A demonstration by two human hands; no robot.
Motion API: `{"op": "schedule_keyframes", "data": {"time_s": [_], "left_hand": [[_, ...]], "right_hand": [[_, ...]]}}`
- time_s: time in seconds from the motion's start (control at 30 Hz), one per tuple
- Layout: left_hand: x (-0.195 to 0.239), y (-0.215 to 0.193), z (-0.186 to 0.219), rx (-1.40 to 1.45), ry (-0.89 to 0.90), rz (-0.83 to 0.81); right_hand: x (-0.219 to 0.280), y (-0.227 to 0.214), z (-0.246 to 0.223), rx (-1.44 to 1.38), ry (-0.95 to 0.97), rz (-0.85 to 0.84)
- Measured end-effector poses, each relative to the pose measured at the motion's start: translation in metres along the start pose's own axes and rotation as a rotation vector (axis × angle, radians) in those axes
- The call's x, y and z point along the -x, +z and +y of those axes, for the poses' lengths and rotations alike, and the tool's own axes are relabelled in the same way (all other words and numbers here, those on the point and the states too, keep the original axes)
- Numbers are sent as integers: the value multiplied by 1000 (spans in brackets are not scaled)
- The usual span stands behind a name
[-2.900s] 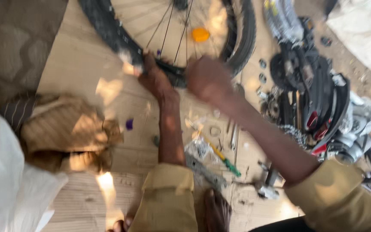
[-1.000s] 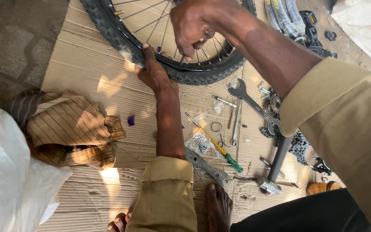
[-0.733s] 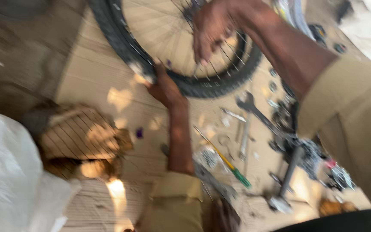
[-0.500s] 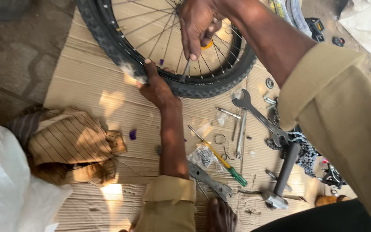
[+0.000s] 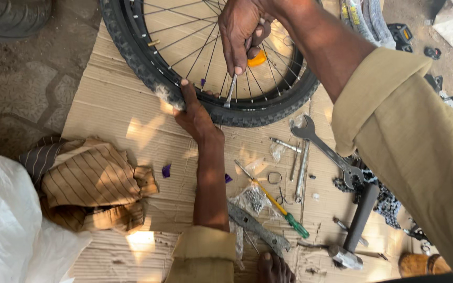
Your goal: The person is repairing a bicycle wheel by removing the tire from the rim. They use a screwdriver to pry the tire bead over the rim edge and then pull the tire off by hand.
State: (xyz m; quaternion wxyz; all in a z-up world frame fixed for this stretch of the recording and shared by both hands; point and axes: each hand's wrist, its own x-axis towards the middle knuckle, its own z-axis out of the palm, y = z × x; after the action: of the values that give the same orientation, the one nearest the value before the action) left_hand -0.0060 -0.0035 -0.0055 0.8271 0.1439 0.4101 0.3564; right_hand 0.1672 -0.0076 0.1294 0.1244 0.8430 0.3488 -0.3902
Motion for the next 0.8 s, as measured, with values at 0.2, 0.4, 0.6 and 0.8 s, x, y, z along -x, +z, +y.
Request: {"op": "schedule_keyframes", "data": {"time_s": [0.2, 0.4, 0.6, 0.8], "left_hand": [[0, 4, 1, 34, 5, -18], [0, 4, -1, 3, 3, 13], [-3, -1, -8, 37, 23, -52], [35, -9, -32, -395, 324, 115]], "right_hand": [[-18, -6, 0, 1, -28, 38], [-35, -5, 4, 0, -46, 50], [-42, -9, 1, -2, -68, 58], [-49, -18, 5, 12, -90, 71]]}}
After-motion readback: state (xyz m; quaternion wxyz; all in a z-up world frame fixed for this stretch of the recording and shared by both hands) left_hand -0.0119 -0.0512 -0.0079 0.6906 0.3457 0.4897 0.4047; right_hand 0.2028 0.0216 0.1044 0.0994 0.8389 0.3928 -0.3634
